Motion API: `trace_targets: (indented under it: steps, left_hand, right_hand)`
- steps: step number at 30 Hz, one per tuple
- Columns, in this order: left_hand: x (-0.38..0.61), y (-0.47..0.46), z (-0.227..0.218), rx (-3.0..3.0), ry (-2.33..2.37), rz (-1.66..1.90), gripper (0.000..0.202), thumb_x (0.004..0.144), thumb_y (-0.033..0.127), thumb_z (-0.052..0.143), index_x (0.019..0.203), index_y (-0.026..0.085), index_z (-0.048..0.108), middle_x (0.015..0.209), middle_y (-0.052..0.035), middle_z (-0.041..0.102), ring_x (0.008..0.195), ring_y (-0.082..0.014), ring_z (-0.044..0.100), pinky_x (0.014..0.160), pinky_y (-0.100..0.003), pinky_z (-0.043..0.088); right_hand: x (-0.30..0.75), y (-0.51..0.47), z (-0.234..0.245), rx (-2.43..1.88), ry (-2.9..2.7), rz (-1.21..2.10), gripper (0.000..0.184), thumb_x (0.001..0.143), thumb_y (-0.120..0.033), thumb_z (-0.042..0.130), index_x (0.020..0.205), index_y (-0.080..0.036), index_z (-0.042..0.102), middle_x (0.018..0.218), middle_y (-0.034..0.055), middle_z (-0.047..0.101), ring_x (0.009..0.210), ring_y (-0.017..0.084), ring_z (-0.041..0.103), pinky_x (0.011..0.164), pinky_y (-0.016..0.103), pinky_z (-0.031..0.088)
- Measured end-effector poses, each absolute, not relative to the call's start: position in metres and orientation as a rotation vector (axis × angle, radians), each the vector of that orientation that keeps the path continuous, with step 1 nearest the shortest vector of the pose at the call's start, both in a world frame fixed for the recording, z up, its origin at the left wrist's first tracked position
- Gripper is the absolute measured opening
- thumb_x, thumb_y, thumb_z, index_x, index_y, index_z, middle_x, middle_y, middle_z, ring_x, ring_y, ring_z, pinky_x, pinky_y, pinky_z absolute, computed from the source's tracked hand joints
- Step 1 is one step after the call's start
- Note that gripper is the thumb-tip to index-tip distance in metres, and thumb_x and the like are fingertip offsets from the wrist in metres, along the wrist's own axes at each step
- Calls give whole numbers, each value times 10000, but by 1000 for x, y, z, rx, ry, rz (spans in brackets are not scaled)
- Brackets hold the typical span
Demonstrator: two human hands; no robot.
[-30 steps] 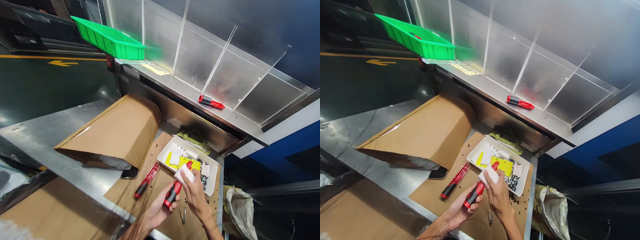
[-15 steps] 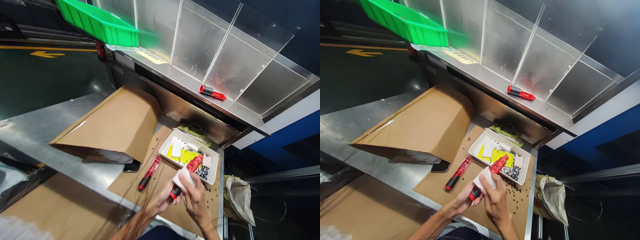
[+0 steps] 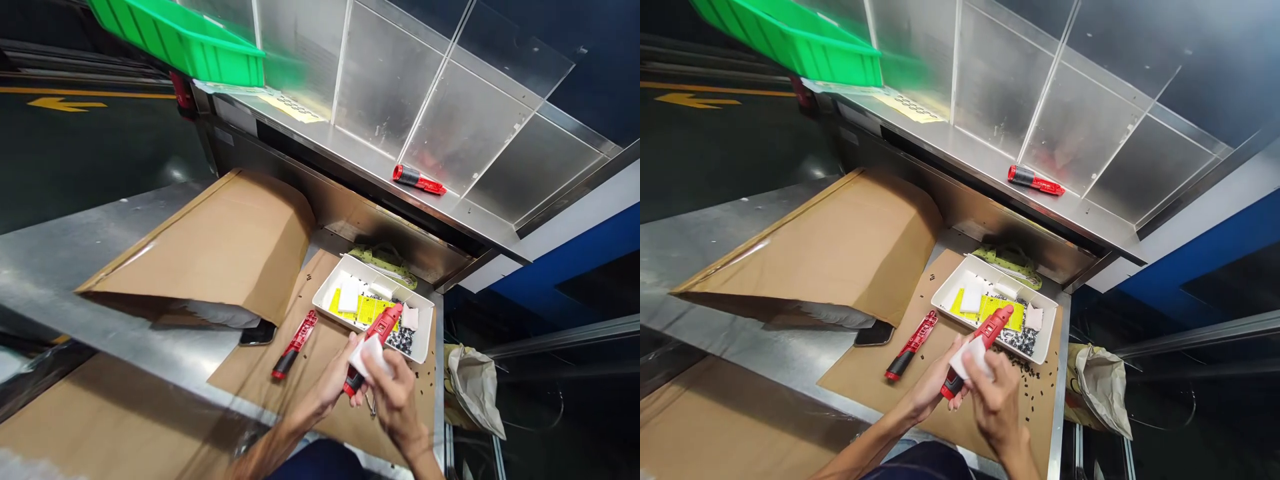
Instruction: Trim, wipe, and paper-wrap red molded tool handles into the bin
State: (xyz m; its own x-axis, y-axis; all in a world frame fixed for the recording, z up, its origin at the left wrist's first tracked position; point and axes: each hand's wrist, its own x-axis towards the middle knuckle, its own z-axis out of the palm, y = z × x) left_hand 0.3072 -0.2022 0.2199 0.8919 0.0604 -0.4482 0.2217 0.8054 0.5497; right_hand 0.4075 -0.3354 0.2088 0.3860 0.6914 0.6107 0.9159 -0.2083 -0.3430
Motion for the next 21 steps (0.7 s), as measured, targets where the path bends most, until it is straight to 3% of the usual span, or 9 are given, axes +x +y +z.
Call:
trace_targets:
  steps: [3, 6, 9, 15, 19, 21]
  left_hand:
    - [307, -203, 224, 807, 505, -92, 593, 1018, 538, 191, 1246, 157, 583, 440, 6, 593, 317, -95, 507, 346, -128, 313]
    - [306, -202, 221, 665, 512, -147, 566, 1008, 546, 293, 879, 127, 650, 431, 6, 554, 302, -57, 460, 339, -110, 271]
    - [305, -195, 210, 364, 386, -310, 506, 979, 528, 435, 676, 138, 548, 439, 34, 506, 282, -7, 365, 314, -84, 183]
    - [305, -183, 188, 164, 252, -453, 489, 997, 430, 417, 617, 124, 454, 448, 100, 354, 300, 41, 104, 302, -49, 110]
    - [308, -181, 186, 161, 216, -475, 542, 983, 477, 424, 556, 144, 399, 434, 104, 284, 304, 31, 102, 297, -66, 110]
    - [308, -179, 189, 179, 221, -466, 506, 987, 457, 415, 595, 136, 441, 440, 100, 309, 300, 24, 116, 292, -76, 96]
  right_hand:
    - [410, -333, 208, -2002, -1259, -616, 376, 977, -194, 430, 1265, -262, 662, 1033, 95, 635, 895, 196, 656, 711, 320, 588]
    - [411, -332, 207, -1972, -1319, -533, 415, 969, -169, 423, 1313, -277, 627, 1074, 98, 645, 956, 206, 662, 762, 329, 591]
    - [415, -331, 208, -2014, -1301, -514, 415, 971, -173, 423, 1313, -292, 626, 1061, 92, 648, 931, 203, 659, 746, 331, 591]
    - [415, -326, 212, -1964, -1362, -516, 447, 971, -147, 419, 1362, -302, 569, 1128, 88, 626, 983, 199, 648, 787, 322, 582]
    - [416, -322, 218, -2019, -1192, -694, 429, 980, -156, 423, 1367, -272, 568, 1063, 82, 588, 892, 190, 641, 699, 288, 564]
    - [414, -321, 220, -1982, -1300, -623, 433, 989, -171, 404, 1379, -286, 551, 1075, 72, 601, 900, 180, 644, 701, 278, 568]
